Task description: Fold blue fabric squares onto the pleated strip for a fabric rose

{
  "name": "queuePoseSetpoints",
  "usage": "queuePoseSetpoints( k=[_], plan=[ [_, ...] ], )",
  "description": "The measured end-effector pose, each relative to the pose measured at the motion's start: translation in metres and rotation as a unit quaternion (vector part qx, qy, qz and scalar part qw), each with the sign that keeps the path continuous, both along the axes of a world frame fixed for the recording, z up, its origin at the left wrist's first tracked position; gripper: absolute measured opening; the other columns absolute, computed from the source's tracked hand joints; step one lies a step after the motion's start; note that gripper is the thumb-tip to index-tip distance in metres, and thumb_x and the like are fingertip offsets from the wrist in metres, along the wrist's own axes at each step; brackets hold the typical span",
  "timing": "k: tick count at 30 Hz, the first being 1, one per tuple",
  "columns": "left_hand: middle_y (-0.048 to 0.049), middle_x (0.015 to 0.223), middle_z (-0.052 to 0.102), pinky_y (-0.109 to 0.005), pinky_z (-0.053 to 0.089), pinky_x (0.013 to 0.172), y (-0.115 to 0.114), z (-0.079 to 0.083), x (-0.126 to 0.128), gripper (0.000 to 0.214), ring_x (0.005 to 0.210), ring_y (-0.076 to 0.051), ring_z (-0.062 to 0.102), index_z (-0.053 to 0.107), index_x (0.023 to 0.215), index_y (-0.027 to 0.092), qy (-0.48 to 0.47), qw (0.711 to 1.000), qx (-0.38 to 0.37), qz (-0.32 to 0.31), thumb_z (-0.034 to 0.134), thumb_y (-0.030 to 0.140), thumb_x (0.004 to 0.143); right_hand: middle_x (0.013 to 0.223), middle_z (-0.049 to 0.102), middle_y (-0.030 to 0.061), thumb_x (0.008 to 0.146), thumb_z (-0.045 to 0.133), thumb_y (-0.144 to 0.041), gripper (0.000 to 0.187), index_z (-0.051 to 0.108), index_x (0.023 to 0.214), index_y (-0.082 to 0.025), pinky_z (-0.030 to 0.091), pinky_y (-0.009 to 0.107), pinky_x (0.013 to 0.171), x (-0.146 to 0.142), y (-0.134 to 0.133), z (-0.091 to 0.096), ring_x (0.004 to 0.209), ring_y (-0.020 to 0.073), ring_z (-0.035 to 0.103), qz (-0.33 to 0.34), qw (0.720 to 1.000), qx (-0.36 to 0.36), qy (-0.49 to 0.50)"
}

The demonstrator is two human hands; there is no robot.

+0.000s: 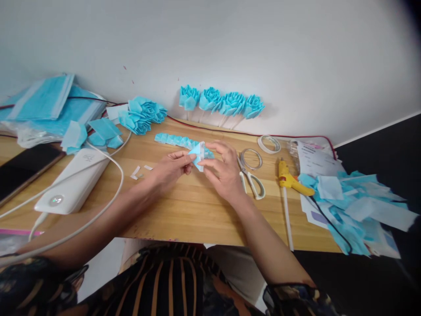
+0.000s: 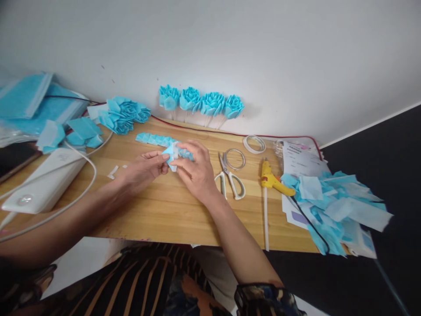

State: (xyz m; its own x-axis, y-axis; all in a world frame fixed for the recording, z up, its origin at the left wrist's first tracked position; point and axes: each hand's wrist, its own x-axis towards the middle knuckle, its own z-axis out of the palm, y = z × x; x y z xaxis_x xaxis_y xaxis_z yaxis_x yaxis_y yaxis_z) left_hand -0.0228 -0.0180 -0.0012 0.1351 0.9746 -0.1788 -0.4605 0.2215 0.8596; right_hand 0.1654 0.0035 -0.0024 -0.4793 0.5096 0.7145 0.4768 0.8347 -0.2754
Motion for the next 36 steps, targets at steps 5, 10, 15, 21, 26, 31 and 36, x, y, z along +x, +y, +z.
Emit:
queuePoseSetpoints(
  k=[5,10,15,21,26,31,36],
  plan=[
    [0.0023,0.059,0.057,-0.024,0.037,0.061,0.001,-0.003,0.0,0.028,0.058,-0.009,0.048,0.065,0.062,0.015,0.013,1.0,0.007,0.009,0.088,0.031,0.066,0.129,0.062,0.0048,0.092,0.066,-0.019,0.01,0.068,0.095,-0.029,0.05,0.051,0.101,-0.003,-0.002,-0.002,0.126,0.0254,0.055,0.009,0.998,-0.046,0.044],
    [0.0024,0.058,0.056,-0.026,0.035,0.062,0.0,-0.004,0.0,0.031,0.058,-0.009,0.047,0.064,0.061,0.016,0.048,0.999,0.024,0.008,0.087,0.036,0.067,0.125,0.062,0.0066,0.091,0.065,-0.021,0.006,0.067,0.092,-0.027,0.05,0.05,0.102,-0.007,-0.009,-0.001,0.121,0.0246,0.059,0.002,0.984,-0.147,0.102],
    [0.0024,0.057,0.055,-0.028,0.033,0.062,-0.002,-0.003,0.001,0.028,0.057,-0.01,0.046,0.066,0.062,0.017,0.073,0.997,0.03,0.015,0.085,0.037,0.068,0.124,0.064,0.0075,0.087,0.067,-0.025,0.007,0.062,0.092,-0.025,0.048,0.048,0.106,-0.012,-0.011,-0.005,0.122,0.0239,0.061,0.002,0.948,-0.268,0.174],
    [0.0019,0.056,0.055,-0.029,0.033,0.063,-0.001,-0.004,0.0,0.027,0.058,-0.011,0.045,0.066,0.06,0.018,0.092,0.995,0.027,0.012,0.084,0.037,0.069,0.122,0.067,0.0082,0.083,0.071,-0.033,0.05,0.049,0.128,-0.027,0.054,0.041,0.101,-0.016,-0.008,-0.013,0.118,0.0212,0.064,0.024,0.883,-0.39,0.261],
    [0.0024,0.055,0.054,-0.03,0.032,0.063,-0.002,-0.003,0.001,0.027,0.058,-0.011,0.043,0.066,0.058,0.019,0.09,0.996,0.025,0.009,0.084,0.037,0.068,0.11,0.067,0.0042,0.084,0.07,-0.035,0.064,0.042,0.141,-0.029,0.055,0.042,0.1,-0.015,-0.008,-0.011,0.105,0.0188,0.066,0.05,0.854,-0.443,0.269],
    [0.002,0.056,0.055,-0.03,0.031,0.064,-0.003,-0.003,0.001,0.029,0.058,-0.011,0.043,0.066,0.058,0.019,0.097,0.995,0.019,0.009,0.085,0.039,0.068,0.104,0.068,0.0025,0.085,0.068,-0.034,0.062,0.044,0.142,-0.031,0.056,0.041,0.097,-0.014,-0.008,-0.009,0.099,0.0186,0.066,0.058,0.845,-0.461,0.263],
    [0.002,0.056,0.054,-0.029,0.031,0.063,-0.003,-0.004,0.002,0.028,0.058,-0.011,0.043,0.066,0.059,0.019,0.096,0.995,0.015,0.003,0.086,0.039,0.066,0.096,0.067,0.0003,0.085,0.067,-0.034,0.06,0.046,0.141,-0.03,0.056,0.039,0.093,-0.015,-0.008,-0.009,0.094,0.0178,0.066,0.063,0.84,-0.469,0.264]
  ],
)
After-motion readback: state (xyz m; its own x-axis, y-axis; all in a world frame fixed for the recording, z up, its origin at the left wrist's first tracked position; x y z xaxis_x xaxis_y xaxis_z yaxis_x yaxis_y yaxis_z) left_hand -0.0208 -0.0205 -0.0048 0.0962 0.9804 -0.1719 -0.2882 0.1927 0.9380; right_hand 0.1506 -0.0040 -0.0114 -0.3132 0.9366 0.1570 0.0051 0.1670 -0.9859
